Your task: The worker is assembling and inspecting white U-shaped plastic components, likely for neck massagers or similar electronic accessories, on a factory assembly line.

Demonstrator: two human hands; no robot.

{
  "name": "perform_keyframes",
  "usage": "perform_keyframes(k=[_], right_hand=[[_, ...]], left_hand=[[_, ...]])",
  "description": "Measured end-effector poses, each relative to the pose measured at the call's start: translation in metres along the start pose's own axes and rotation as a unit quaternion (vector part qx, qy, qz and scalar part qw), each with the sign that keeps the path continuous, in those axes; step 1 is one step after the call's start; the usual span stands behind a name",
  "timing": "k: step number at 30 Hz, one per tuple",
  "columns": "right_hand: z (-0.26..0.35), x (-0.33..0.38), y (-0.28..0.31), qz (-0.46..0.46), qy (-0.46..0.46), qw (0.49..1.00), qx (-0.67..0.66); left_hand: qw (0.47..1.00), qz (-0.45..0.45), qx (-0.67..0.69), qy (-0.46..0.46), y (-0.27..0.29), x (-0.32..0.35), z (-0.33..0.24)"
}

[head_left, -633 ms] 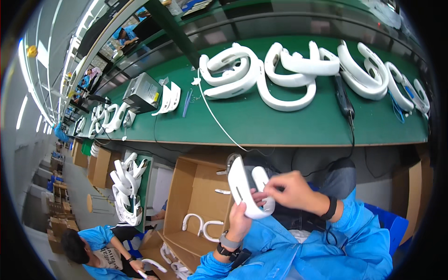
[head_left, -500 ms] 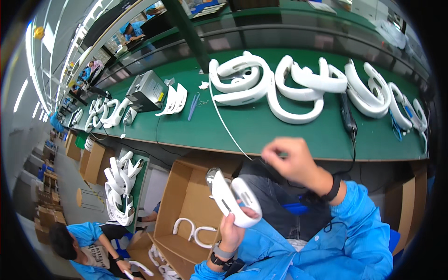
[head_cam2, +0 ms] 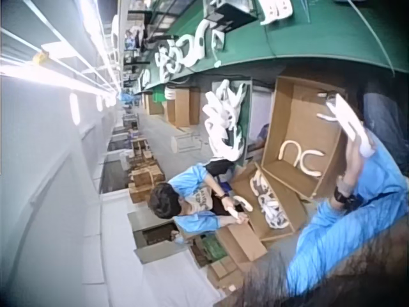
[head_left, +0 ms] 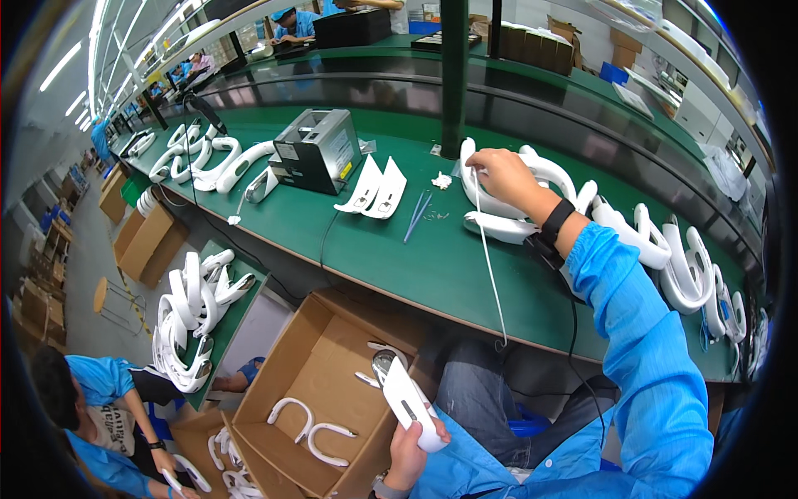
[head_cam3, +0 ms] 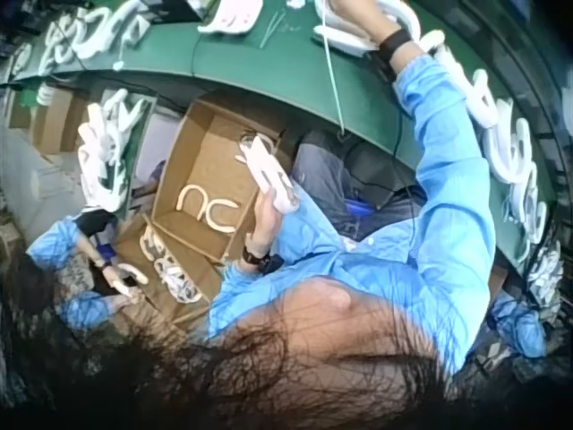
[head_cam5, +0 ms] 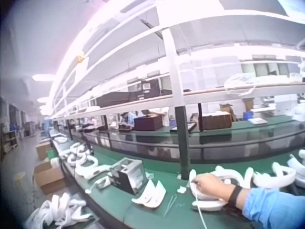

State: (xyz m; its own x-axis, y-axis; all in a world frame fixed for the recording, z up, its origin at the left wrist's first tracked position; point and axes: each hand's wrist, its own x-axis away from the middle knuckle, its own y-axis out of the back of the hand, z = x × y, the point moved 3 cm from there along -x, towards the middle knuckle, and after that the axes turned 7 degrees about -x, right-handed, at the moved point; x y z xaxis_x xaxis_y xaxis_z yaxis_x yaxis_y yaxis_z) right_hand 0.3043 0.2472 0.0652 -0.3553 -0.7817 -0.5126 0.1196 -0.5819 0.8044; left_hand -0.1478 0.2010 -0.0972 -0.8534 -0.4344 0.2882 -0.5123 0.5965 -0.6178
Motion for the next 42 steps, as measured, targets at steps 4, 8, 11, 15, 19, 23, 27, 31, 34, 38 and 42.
perform_keyframes(k=[4, 8, 11, 15, 19, 23, 27, 31, 34, 38, 42], right_hand=[[0.004, -0.007, -0.005, -0.014, -0.007, 1.0, 0.021], [0.0, -0.012, -0.013, 0.022, -0.018, 0.999, 0.023], [-0.005, -0.009, -0.016, 0.009, 0.003, 0.999, 0.053], [-0.002, -0.004, -0.024, 0.0, 0.053, 0.993, 0.106], [-0.003, -0.005, -0.027, -0.001, 0.067, 0.991, 0.119], [0.009, -0.007, -0.025, 0.011, 0.009, 0.999, 0.042], [0.007, 0.001, -0.011, -0.037, -0.003, 0.999, 0.025], [0.03, 0.001, -0.009, -0.077, 0.074, 0.992, 0.066], [0.069, 0.007, 0.001, -0.13, 0.083, 0.987, -0.049], [0.17, 0.086, 0.005, -0.077, -0.074, 0.94, -0.325], [0.216, 0.178, -0.013, -0.006, -0.111, 0.864, -0.492]], left_hand=[[0.999, -0.024, -0.003, 0.025, 0.014, -0.003, 0.001], [0.998, -0.032, 0.005, 0.044, 0.02, -0.006, -0.002], [0.999, -0.014, 0.018, 0.041, 0.023, -0.012, -0.003], [0.999, -0.008, 0.023, 0.029, 0.024, -0.013, -0.007], [0.999, -0.014, 0.016, 0.029, 0.026, -0.013, -0.006], [0.999, -0.025, -0.01, 0.024, 0.032, -0.007, -0.003], [0.999, -0.02, -0.022, 0.022, 0.031, -0.005, 0.001], [0.999, -0.003, -0.031, 0.01, 0.023, -0.002, -0.007], [1.0, 0.007, -0.029, -0.004, 0.019, -0.005, -0.016], [0.998, 0.027, 0.008, -0.063, 0.021, 0.001, -0.025], [0.993, 0.077, -0.006, -0.084, 0.006, -0.004, -0.035]])
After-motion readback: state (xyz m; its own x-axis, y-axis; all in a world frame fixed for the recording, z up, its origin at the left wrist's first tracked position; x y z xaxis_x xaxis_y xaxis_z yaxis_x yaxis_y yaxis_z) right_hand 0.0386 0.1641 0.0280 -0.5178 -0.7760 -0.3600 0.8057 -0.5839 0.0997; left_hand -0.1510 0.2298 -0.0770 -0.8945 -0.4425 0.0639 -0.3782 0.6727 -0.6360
